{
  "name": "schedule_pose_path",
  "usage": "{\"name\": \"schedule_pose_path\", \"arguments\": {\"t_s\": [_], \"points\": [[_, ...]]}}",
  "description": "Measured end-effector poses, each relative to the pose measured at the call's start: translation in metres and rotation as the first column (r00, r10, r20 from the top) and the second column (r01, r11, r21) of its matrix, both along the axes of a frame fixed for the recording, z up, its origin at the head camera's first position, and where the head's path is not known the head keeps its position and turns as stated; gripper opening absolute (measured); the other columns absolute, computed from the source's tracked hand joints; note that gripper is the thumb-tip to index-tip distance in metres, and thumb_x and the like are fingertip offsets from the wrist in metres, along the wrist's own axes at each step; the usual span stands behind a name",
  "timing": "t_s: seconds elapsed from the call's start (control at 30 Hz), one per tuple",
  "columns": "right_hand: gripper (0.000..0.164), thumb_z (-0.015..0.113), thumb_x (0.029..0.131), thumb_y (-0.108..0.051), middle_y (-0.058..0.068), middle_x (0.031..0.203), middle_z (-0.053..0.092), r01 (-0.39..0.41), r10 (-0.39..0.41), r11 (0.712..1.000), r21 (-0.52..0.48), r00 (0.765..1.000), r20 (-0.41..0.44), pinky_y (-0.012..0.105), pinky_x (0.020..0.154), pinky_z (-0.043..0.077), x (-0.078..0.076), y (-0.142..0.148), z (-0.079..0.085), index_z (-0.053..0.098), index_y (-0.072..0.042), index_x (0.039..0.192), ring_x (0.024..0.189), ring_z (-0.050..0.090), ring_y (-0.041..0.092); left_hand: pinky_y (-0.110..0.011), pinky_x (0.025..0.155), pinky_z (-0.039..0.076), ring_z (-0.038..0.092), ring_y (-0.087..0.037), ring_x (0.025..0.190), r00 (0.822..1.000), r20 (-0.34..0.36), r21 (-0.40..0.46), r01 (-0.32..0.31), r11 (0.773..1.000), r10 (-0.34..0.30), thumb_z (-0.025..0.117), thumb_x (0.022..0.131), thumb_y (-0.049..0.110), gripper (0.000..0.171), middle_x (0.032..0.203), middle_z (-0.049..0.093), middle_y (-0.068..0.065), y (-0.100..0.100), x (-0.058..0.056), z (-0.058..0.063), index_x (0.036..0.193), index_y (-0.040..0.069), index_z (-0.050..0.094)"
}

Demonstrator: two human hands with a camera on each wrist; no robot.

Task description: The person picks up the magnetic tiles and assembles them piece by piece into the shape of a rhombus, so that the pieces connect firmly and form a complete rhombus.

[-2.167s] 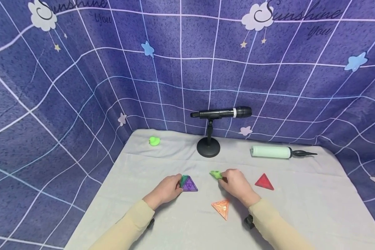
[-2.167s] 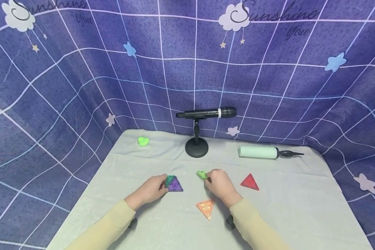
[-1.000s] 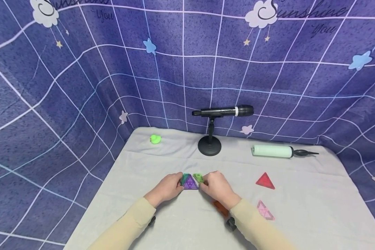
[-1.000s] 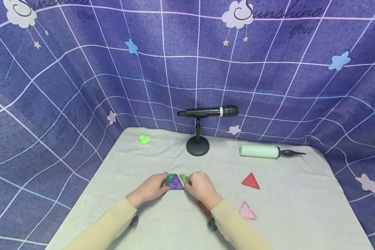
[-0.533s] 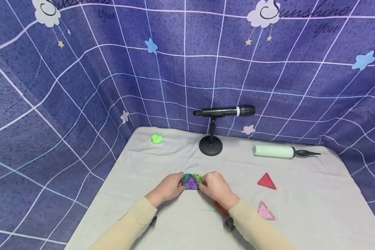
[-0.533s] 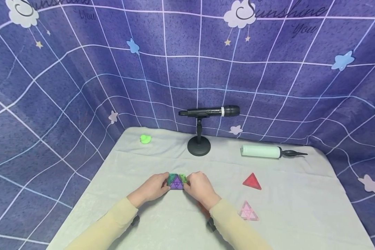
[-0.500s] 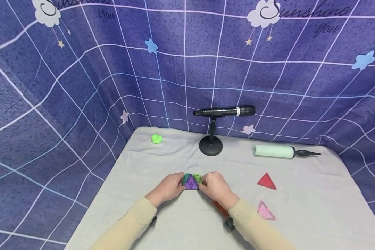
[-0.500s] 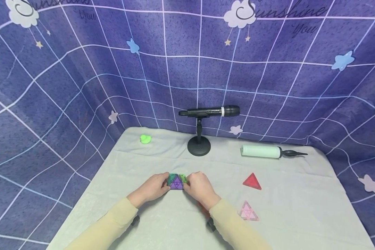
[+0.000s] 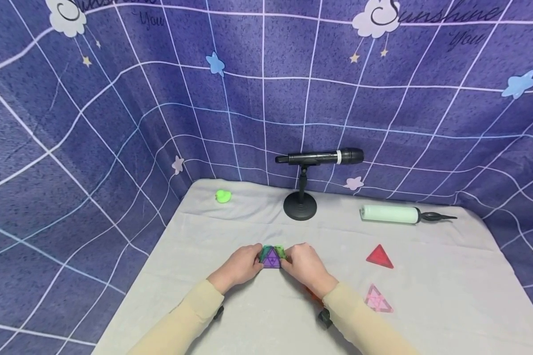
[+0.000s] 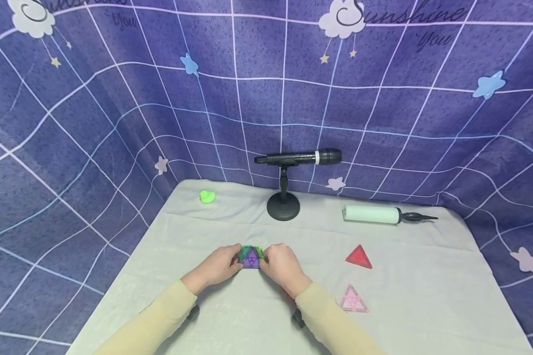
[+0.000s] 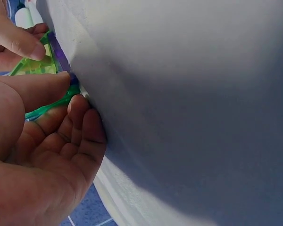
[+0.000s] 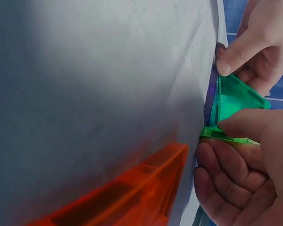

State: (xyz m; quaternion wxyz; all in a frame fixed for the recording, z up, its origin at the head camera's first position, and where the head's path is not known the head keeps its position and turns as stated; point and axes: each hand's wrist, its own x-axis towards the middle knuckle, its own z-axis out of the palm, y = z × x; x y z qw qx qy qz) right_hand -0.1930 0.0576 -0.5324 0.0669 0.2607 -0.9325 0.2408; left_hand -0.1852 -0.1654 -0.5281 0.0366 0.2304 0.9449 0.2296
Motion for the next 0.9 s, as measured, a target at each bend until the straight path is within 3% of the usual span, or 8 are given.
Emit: {"name": "schedule_pose_path", "arguments": {"t_s": [0.27, 0.53, 0.9], "points": [[0.042, 0.082, 0.088, -0.016, -0.014, 0.053, 0.046, -0.005, 0.005, 1.0, 0.001, 1.0, -0.007, 0.028, 0.056, 0.044, 0.0017, -0.0013, 0.0003, 0.054, -0.022, 0.057, 0.053, 0.043, 0.005, -0.03, 0.06, 0.038, 0.042, -0.01, 0.063, 1.0, -0.015, 0.015, 0.017, 1.0, -0.016, 0.075, 0.089, 0.004, 0.027, 0.069, 0.044, 0.006, -0.0005, 0.0009, 0.0014, 0.084, 0.012, 0.049], [0.008, 0.086, 0.087, -0.019, -0.003, 0.073, 0.071, -0.01, 0.01, 1.0, 0.005, 0.999, -0.043, 0.034, 0.066, 0.056, 0.0058, -0.0018, -0.0024, 0.081, -0.015, 0.082, 0.07, 0.069, 0.014, -0.028, 0.058, 0.038, 0.041, -0.008, 0.061, 0.999, -0.024, 0.021, 0.035, 0.999, -0.035, 0.076, 0.091, 0.006, 0.028, 0.068, 0.044, 0.007, -0.0023, 0.0007, -0.0007, 0.083, 0.013, 0.05], [0.01, 0.087, 0.086, -0.022, 0.0, 0.074, 0.071, -0.013, 0.018, 0.999, 0.04, 0.992, -0.125, 0.036, 0.066, 0.056, 0.0085, -0.0021, -0.005, 0.085, -0.013, 0.091, 0.07, 0.07, 0.018, -0.032, 0.059, 0.042, 0.045, -0.011, 0.063, 0.994, -0.083, -0.037, 0.068, 0.997, -0.071, 0.077, 0.091, 0.007, 0.026, 0.069, 0.048, 0.007, 0.0018, 0.0013, -0.0019, 0.086, 0.014, 0.052]]}}
